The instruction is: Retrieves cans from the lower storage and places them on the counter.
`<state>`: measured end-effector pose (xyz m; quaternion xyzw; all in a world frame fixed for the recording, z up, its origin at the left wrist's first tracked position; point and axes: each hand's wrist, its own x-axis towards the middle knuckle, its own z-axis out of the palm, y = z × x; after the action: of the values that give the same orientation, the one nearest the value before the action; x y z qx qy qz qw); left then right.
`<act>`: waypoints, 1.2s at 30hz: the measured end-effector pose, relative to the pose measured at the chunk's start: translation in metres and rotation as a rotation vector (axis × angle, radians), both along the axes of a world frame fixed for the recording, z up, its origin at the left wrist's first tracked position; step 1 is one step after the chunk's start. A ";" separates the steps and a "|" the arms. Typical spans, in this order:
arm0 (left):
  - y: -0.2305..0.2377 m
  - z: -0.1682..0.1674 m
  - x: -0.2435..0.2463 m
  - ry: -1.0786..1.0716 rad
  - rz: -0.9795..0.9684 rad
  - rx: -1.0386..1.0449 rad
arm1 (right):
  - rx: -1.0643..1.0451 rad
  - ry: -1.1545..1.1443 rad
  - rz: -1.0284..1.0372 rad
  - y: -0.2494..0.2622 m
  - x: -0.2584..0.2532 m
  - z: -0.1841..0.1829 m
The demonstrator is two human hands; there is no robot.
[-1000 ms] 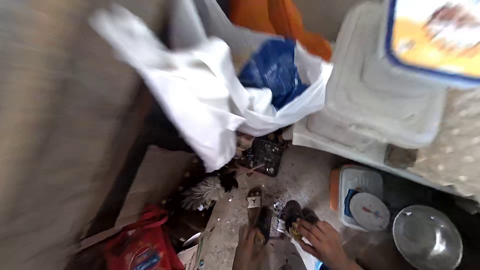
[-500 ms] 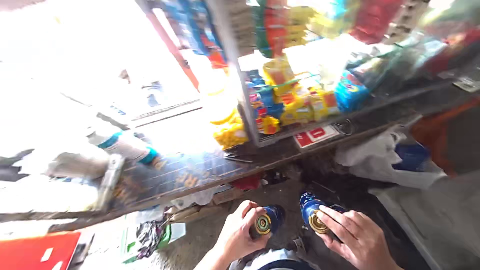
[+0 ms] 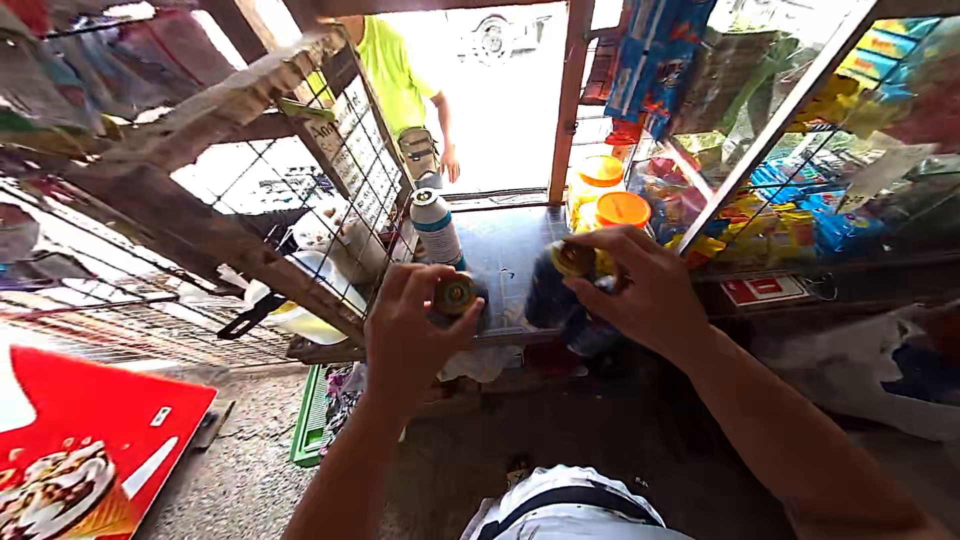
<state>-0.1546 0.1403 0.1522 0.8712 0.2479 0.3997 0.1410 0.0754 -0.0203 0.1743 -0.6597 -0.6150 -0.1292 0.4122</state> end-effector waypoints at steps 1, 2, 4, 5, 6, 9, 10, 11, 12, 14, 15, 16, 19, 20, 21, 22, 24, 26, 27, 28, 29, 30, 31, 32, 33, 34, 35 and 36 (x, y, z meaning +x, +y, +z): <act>0.010 0.001 0.000 0.018 0.011 0.003 | -0.009 0.001 0.000 0.022 -0.004 0.001; 0.020 0.000 0.001 0.034 0.017 0.006 | -0.017 -0.001 0.003 0.043 -0.007 0.000; 0.037 -0.002 0.005 0.081 0.032 -0.003 | -0.013 -0.009 -0.003 0.081 -0.010 -0.008; 0.044 -0.004 0.007 0.100 0.038 -0.010 | -0.015 -0.007 -0.007 0.097 -0.010 -0.013; 0.050 -0.006 0.009 0.114 0.043 -0.018 | -0.018 -0.005 -0.009 0.110 -0.011 -0.017; 0.065 -0.012 0.014 0.135 0.062 -0.025 | -0.054 -0.011 -0.015 0.138 -0.013 -0.027; 0.068 -0.013 0.015 0.137 0.069 -0.023 | -0.075 -0.018 -0.018 0.145 -0.013 -0.029; 0.070 -0.014 0.015 0.144 0.074 -0.022 | -0.093 -0.016 -0.017 0.150 -0.013 -0.031; 0.072 -0.014 0.015 0.156 0.077 -0.026 | -0.107 -0.012 -0.017 0.155 -0.014 -0.031; 0.073 -0.013 0.016 0.174 0.082 -0.032 | -0.112 -0.025 -0.028 0.161 -0.015 -0.032; 0.074 -0.013 0.016 0.184 0.087 -0.033 | -0.113 -0.046 -0.040 0.162 -0.016 -0.033; 0.074 -0.014 0.015 0.195 0.090 -0.033 | -0.134 -0.070 -0.049 0.163 -0.016 -0.033; 0.075 -0.018 0.013 0.220 0.098 -0.029 | -0.236 -0.089 -0.058 0.162 -0.015 -0.035; 0.075 -0.018 0.013 0.224 0.100 -0.030 | -0.259 -0.074 -0.050 0.162 -0.012 -0.036; 0.074 -0.019 0.012 0.224 0.101 -0.036 | -0.277 -0.051 -0.037 0.160 -0.009 -0.036; 0.073 -0.019 0.011 0.217 0.103 -0.037 | -0.281 -0.025 -0.020 0.158 -0.006 -0.037; 0.067 -0.023 0.009 0.145 0.094 0.022 | -0.224 0.018 0.004 0.150 -0.002 -0.039; 0.048 -0.036 0.006 -0.018 0.072 0.155 | -0.116 0.033 0.008 0.127 0.001 -0.044; 0.035 -0.047 0.006 -0.108 0.056 0.230 | -0.045 0.035 0.012 0.108 0.002 -0.049; 0.017 -0.060 0.009 -0.165 0.022 0.290 | 0.029 0.038 0.025 0.086 0.003 -0.057; -0.004 -0.072 0.016 -0.169 -0.036 0.324 | 0.109 0.049 0.050 0.060 0.005 -0.070; -0.028 -0.085 0.027 -0.119 -0.126 0.335 | 0.188 0.079 0.096 0.031 0.007 -0.087; -0.051 -0.100 0.041 -0.081 -0.248 0.314 | 0.233 0.119 0.144 -0.001 0.011 -0.106; -0.075 -0.117 0.058 -0.047 -0.367 0.260 | 0.233 0.152 0.174 -0.033 0.016 -0.129; -0.100 -0.134 0.077 0.003 -0.465 0.184 | 0.182 0.179 0.185 -0.065 0.022 -0.155; -0.124 -0.151 0.094 0.068 -0.550 0.098 | 0.091 0.214 0.175 -0.097 0.029 -0.181; -0.146 -0.167 0.110 0.149 -0.625 0.026 | -0.025 0.262 0.148 -0.129 0.035 -0.208; -0.165 -0.183 0.126 0.227 -0.696 -0.019 | -0.149 0.332 0.121 -0.161 0.042 -0.232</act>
<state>-0.0283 -0.0252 -0.0305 0.9409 -0.0454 0.2260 0.2482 0.1171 -0.1809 -0.0580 -0.6624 -0.5850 0.0521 0.4650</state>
